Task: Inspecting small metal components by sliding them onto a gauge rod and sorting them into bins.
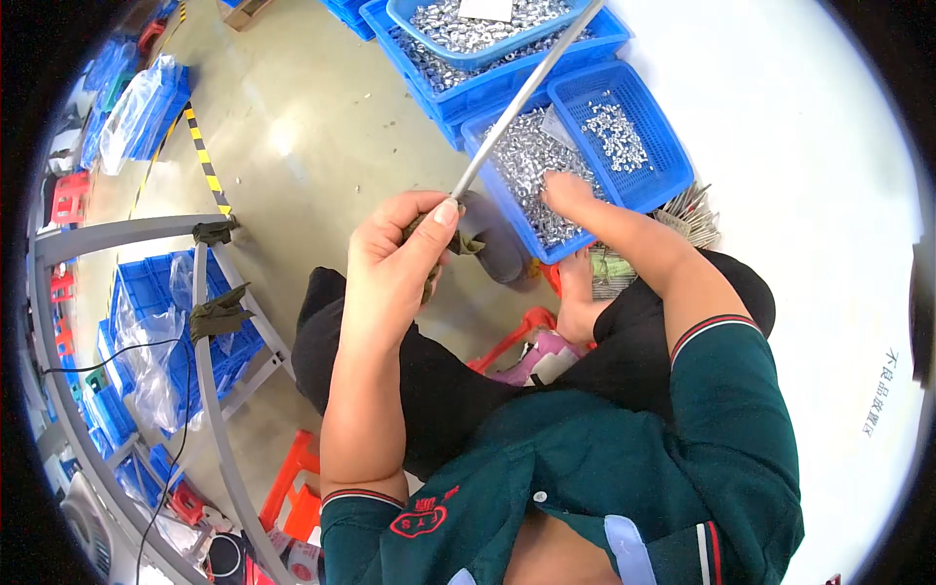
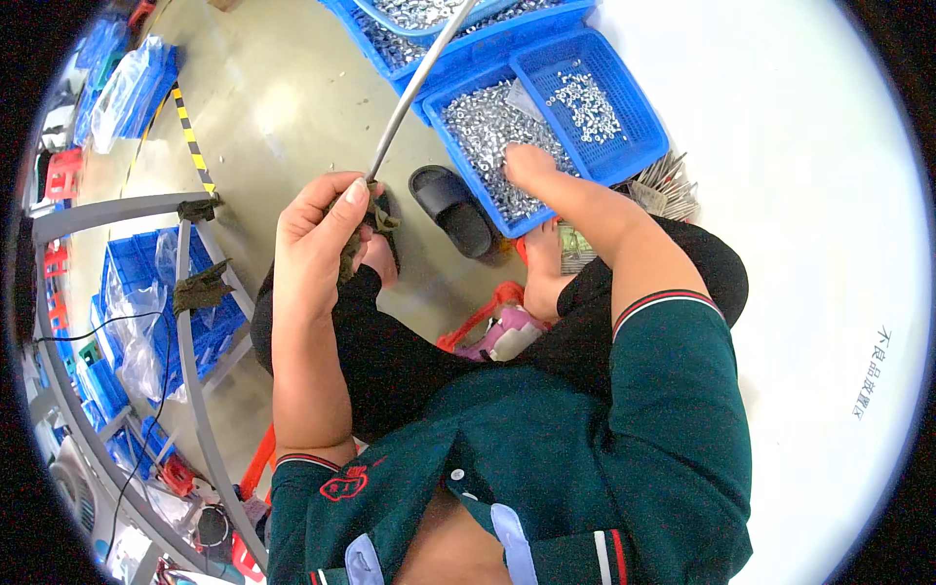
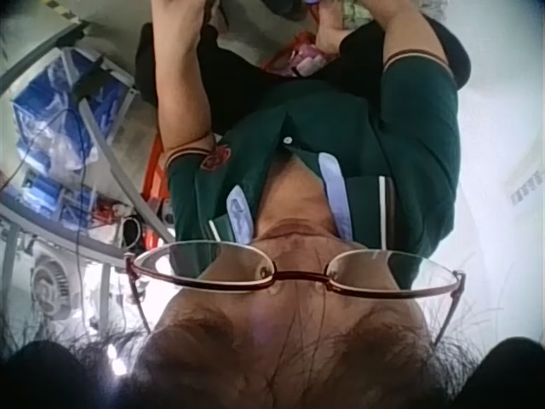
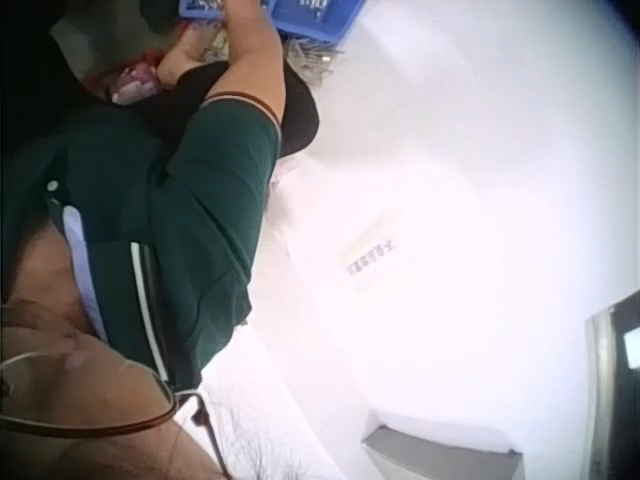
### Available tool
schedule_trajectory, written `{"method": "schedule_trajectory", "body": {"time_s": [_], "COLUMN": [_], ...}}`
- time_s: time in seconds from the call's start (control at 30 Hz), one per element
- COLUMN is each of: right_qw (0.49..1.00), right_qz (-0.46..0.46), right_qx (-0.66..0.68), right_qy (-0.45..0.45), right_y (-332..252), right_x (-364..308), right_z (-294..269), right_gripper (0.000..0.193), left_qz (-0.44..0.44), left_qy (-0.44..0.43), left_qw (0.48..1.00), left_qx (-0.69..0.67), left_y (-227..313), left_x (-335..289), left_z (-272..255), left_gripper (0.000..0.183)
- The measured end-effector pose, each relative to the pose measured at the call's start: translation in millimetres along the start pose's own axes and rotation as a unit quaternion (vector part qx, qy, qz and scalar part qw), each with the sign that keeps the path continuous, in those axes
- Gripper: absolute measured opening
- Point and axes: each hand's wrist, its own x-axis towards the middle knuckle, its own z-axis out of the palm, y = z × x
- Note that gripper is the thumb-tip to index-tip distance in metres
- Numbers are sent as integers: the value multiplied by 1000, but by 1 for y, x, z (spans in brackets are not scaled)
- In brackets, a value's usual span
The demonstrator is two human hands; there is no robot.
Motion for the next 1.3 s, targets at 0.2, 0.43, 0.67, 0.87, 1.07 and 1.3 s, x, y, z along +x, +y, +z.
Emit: {"method": "schedule_trajectory", "body": {"time_s": [0.2, 0.43, 0.67, 0.87, 1.07, 1.3], "right_qw": [994, 984, 979, 902, 982, 989], "right_qz": [-58, -92, -64, -8, 36, 92], "right_qx": [74, 138, -154, -276, -59, 118], "right_qy": [63, 60, -119, -333, -175, -8], "right_y": [-2, 7, 15, -13, 3, -28], "right_x": [41, 53, 37, -15, -23, -3], "right_z": [-12, -38, -45, -43, -8, 13], "right_gripper": [35, 33, 33, 61, 50, 43], "left_qz": [1, -20, -14, -2, -7, -10], "left_qy": [4, 6, -6, 0, -16, -20], "left_qw": [1000, 1000, 1000, 1000, 1000, 1000], "left_qx": [-2, -3, -8, 0, 9, -8], "left_y": [-3, 3, 1, 1, 1, -1], "left_x": [1, 0, 1, -1, -1, -1], "left_z": [-3, -2, 2, 1, -3, -3], "left_gripper": [21, 22, 23, 23, 23, 23]}}
